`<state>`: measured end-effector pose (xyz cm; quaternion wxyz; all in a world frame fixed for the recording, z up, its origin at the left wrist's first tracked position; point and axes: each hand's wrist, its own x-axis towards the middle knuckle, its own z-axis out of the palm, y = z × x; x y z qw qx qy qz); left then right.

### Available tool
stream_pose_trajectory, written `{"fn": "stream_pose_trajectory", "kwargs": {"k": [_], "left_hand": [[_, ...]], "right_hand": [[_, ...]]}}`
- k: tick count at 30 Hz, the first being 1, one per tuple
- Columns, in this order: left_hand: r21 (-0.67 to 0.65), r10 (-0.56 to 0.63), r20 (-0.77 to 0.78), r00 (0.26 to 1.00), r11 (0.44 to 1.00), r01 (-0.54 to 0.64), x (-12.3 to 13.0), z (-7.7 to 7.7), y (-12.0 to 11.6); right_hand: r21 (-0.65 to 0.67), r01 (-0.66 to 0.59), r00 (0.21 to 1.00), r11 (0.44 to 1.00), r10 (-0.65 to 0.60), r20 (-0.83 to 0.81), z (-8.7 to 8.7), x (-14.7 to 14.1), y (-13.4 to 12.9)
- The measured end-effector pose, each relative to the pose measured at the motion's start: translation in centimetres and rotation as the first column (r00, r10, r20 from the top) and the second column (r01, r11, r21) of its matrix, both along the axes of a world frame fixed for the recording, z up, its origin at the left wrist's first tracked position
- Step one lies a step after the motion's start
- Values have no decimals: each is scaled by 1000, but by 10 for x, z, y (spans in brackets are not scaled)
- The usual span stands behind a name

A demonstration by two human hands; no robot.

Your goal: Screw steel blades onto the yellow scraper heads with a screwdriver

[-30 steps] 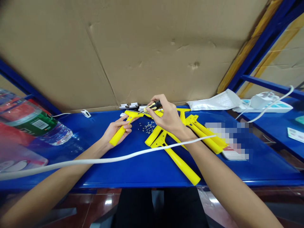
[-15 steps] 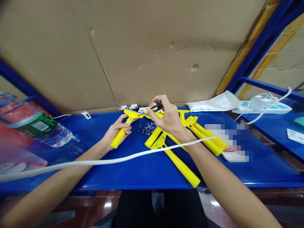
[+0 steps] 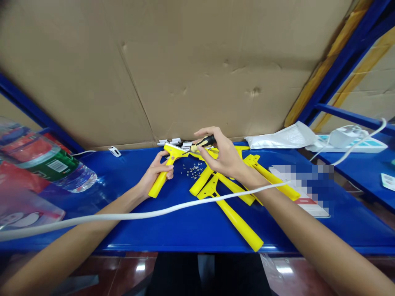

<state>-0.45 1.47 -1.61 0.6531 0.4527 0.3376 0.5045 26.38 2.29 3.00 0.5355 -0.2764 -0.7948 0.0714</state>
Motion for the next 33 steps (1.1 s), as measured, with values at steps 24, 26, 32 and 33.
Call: {"fn": "stream_pose_trajectory", "kwargs": {"k": [24,26,32,33], "left_hand": [[68,-63,-38,997,995,66,-1,-5,-6],[74,-66,-38,997,995,69,-1,-5,-6],[72,-65,-26,998,995,67,-2,-4,-7],[64,-62,-27,998,996,63,-2,-4,-7]], "right_hand": [[198,73,997,977,-72,-14,-22,5,-22],[212,115,993,970,-108,-44,-23,6,-22],[194,78,997,978,-76,-22,-19,6,-21],[187,57,998,981,-57,-10,-19,6,-21]]}}
